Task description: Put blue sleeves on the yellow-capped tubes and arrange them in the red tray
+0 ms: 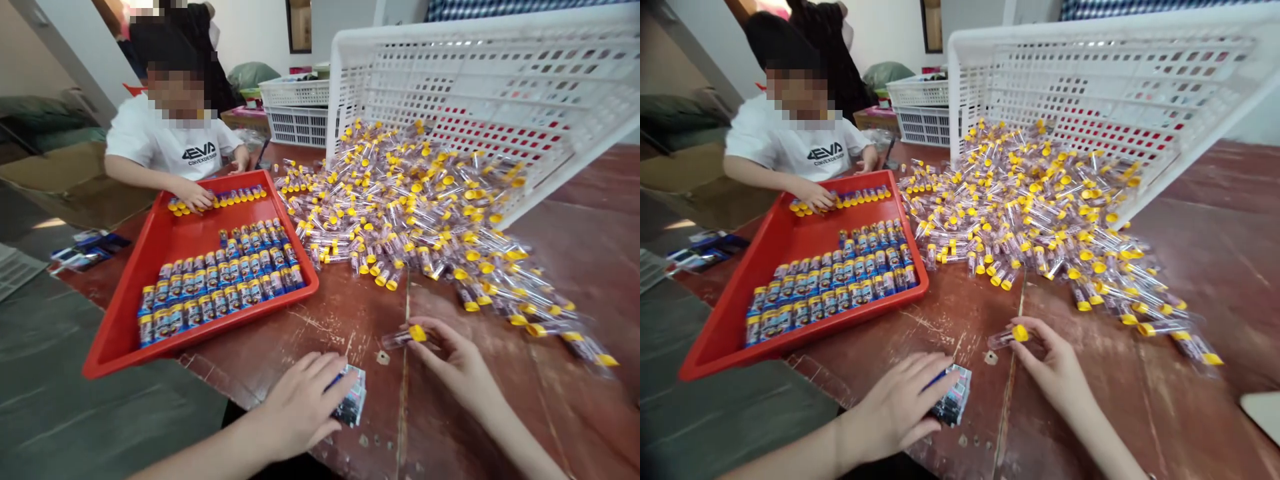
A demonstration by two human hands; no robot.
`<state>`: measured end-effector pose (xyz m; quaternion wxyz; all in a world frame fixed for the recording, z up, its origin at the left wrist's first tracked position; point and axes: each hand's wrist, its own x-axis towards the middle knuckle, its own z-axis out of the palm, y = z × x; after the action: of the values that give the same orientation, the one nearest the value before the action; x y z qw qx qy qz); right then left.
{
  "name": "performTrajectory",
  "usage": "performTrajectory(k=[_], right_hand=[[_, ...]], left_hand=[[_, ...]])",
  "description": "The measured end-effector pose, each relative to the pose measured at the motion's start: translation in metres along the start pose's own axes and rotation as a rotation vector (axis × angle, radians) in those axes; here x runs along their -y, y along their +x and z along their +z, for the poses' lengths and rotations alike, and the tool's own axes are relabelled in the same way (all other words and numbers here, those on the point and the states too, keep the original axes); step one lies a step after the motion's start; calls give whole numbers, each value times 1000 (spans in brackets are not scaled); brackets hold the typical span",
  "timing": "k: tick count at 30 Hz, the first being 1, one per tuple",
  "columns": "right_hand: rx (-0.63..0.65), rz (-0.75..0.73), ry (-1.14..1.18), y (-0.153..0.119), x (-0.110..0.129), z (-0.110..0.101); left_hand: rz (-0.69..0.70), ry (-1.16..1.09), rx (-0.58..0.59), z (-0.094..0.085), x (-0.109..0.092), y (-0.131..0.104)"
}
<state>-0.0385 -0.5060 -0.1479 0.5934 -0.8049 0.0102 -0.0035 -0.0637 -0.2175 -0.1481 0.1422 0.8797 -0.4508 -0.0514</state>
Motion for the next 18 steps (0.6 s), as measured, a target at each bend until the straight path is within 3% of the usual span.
performTrajectory(k=[4,8,13,18], right_hand=[[22,-20,4,-3,7,15],[-8,-3,9,-6,5,12],[-19,53,8,-14,-4,8],[-15,58,7,-18,-7,4]], left_hand=[[-17,-181,152,-17,15,12],[4,-189,213,-31,9,12],[-38,-177,206,-31,4,9],[67,-5,107,-24,-1,2]])
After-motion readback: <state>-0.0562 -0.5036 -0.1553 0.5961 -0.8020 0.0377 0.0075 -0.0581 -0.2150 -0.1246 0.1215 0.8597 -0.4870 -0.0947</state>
